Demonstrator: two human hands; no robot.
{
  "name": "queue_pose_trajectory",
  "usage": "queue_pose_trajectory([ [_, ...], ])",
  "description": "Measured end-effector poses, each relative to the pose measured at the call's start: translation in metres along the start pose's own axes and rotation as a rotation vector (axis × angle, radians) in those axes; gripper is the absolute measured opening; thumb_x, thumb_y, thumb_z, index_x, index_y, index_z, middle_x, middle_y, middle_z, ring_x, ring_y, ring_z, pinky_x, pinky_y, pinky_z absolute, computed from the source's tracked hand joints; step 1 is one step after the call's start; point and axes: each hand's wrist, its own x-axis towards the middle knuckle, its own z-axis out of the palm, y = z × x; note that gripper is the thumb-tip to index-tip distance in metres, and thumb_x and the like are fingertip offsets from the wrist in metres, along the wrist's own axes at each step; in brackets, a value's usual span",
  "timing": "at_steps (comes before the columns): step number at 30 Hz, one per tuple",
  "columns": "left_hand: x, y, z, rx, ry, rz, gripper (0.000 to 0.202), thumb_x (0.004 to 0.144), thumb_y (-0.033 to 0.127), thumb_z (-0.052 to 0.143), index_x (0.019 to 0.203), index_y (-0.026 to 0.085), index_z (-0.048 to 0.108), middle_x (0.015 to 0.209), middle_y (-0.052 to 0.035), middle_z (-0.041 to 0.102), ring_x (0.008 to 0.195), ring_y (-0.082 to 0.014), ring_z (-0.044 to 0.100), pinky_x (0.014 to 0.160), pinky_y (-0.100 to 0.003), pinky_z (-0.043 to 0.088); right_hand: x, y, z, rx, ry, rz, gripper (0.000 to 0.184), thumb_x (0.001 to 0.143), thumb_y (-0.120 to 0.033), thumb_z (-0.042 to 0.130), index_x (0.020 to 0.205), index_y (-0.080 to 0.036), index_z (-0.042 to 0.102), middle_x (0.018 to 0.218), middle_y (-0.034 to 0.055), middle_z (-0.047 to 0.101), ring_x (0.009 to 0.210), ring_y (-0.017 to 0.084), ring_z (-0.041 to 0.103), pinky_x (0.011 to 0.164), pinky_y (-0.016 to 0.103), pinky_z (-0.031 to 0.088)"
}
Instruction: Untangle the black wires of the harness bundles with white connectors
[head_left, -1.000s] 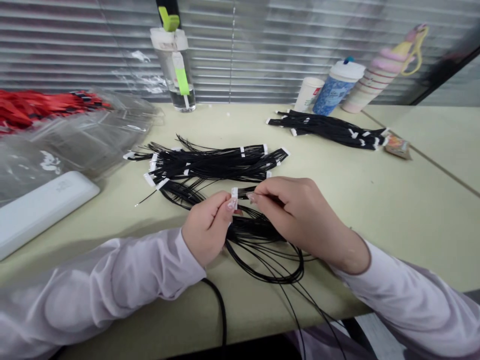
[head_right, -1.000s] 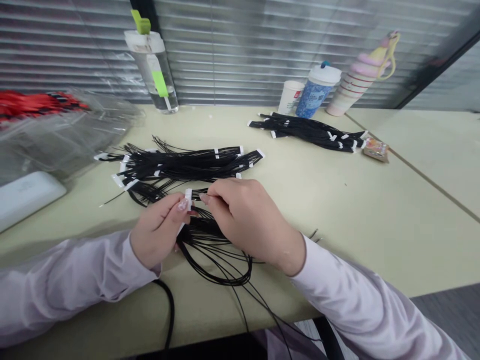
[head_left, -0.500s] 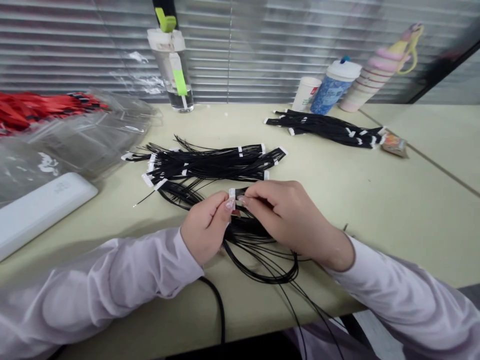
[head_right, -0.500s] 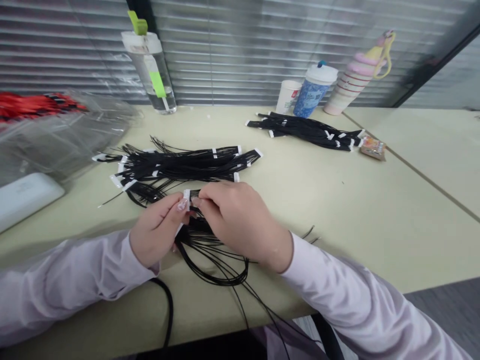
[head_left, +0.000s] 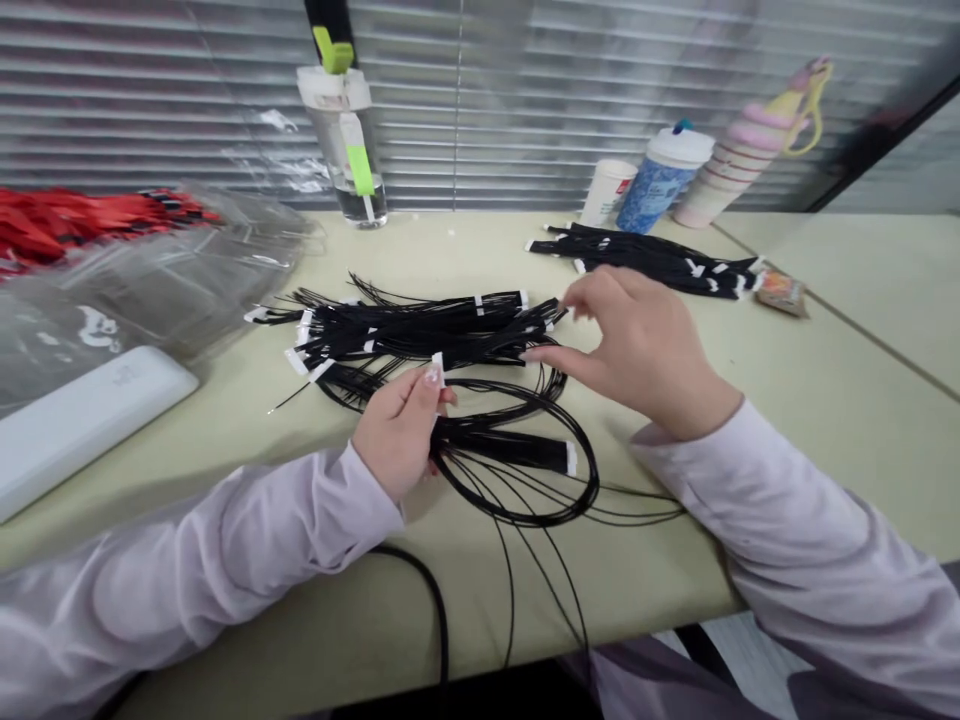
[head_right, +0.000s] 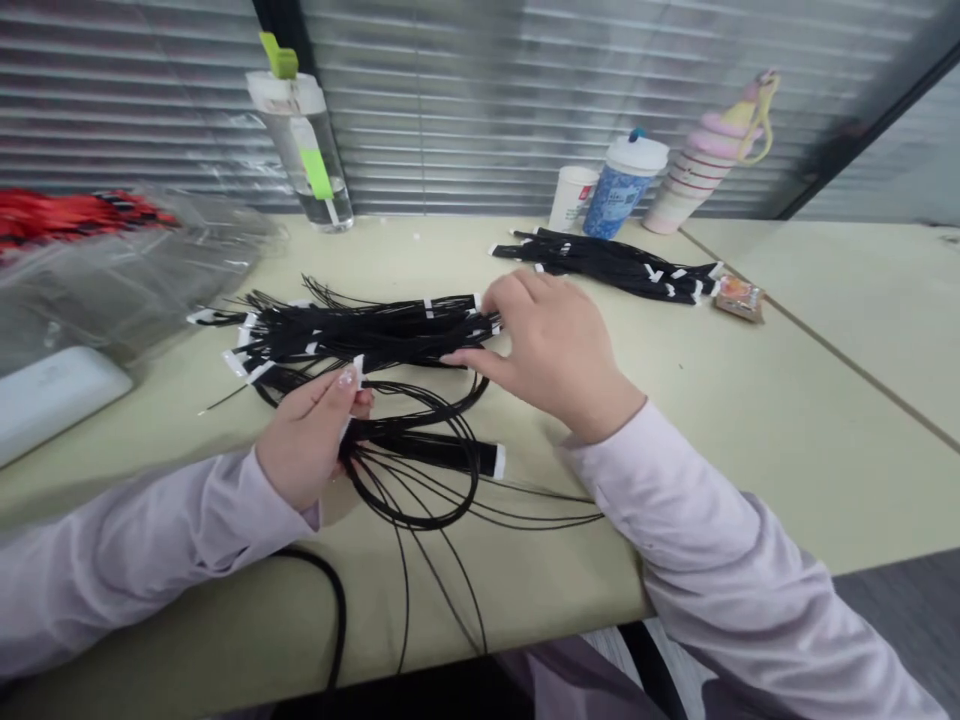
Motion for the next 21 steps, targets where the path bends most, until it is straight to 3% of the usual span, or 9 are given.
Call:
queue_pose_trajectory([
  [3,0.0,-0.001,0.002,-0.061,0.045,-0.034,0.035,0.083,0.047,0.04,0.07,0.016,0.051,0.056,0.004,0.047,0.027,-0.0036,0.037,0.021,-0.015,0.028,-0.004,0.006,-0.015,0.327,-0.449,-0.023,0.039,0.08,-0.05,0.047,0.063,-0.016,0.054,0.056,-0.0014,0.049,0.053,0.009,0.042,0.055,0.023,0.035],
  [5,0.001,-0.002,0.002,-0.072,0.057,-0.041,0.036,0.083,0.048,0.04,0.072,0.016,0.051,0.059,0.0031,0.049,0.027,-0.0038,0.039,0.021,-0.015,0.03,-0.008,0.002,-0.022,0.536,-0.711,-0.1,0.033,0.084,-0.039,0.044,0.063,-0.016,0.055,0.055,-0.0032,0.048,0.052,0.007,0.04,0.053,0.021,0.033],
  [6,0.001,-0.003,0.002,-0.063,0.058,-0.035,0.036,0.083,0.049,0.04,0.072,0.016,0.051,0.061,0.0024,0.05,0.028,-0.0036,0.04,0.02,-0.015,0.03,-0.01,-0.003,-0.023,0.622,-0.781,-0.138,0.03,0.085,-0.034,0.044,0.065,-0.016,0.055,0.057,-0.0034,0.048,0.053,0.006,0.04,0.053,0.02,0.033],
  [9,-0.001,-0.004,0.002,-0.01,0.039,0.019,0.039,0.083,0.052,0.038,0.073,0.016,0.051,0.067,0.0013,0.052,0.03,-0.0032,0.041,0.02,-0.015,0.032,-0.013,-0.028,-0.017,0.832,-0.803,-0.152,0.029,0.086,-0.029,0.041,0.064,-0.015,0.052,0.057,-0.0038,0.046,0.053,0.006,0.039,0.05,0.019,0.031],
  [13,-0.005,-0.002,0.002,0.054,0.008,0.1,0.04,0.083,0.053,0.036,0.074,0.017,0.05,0.069,0.0011,0.052,0.033,-0.0033,0.04,0.021,-0.015,0.035,-0.016,-0.055,-0.003,0.997,-0.722,-0.011,0.03,0.087,-0.03,0.041,0.065,-0.015,0.055,0.059,-0.0027,0.056,0.054,0.007,0.049,0.052,0.019,0.038],
  [17,-0.008,-0.001,0.001,0.108,0.004,0.166,0.038,0.085,0.05,0.035,0.076,0.017,0.051,0.068,0.0014,0.052,0.036,-0.0039,0.043,0.023,-0.014,0.036,-0.018,-0.059,0.003,1.093,-0.755,0.109,0.038,0.087,-0.037,0.039,0.061,-0.015,0.054,0.055,-0.0009,0.059,0.051,0.008,0.054,0.051,0.019,0.042],
  [21,-0.009,-0.003,0.0,0.16,-0.019,0.234,0.034,0.087,0.045,0.034,0.075,0.017,0.051,0.061,0.0032,0.05,0.033,-0.0032,0.042,0.027,-0.014,0.037,-0.016,-0.059,0.004,1.059,-0.818,0.098,0.033,0.086,-0.034,0.041,0.064,-0.015,0.058,0.058,-0.0004,0.061,0.051,0.008,0.054,0.05,0.018,0.041],
])
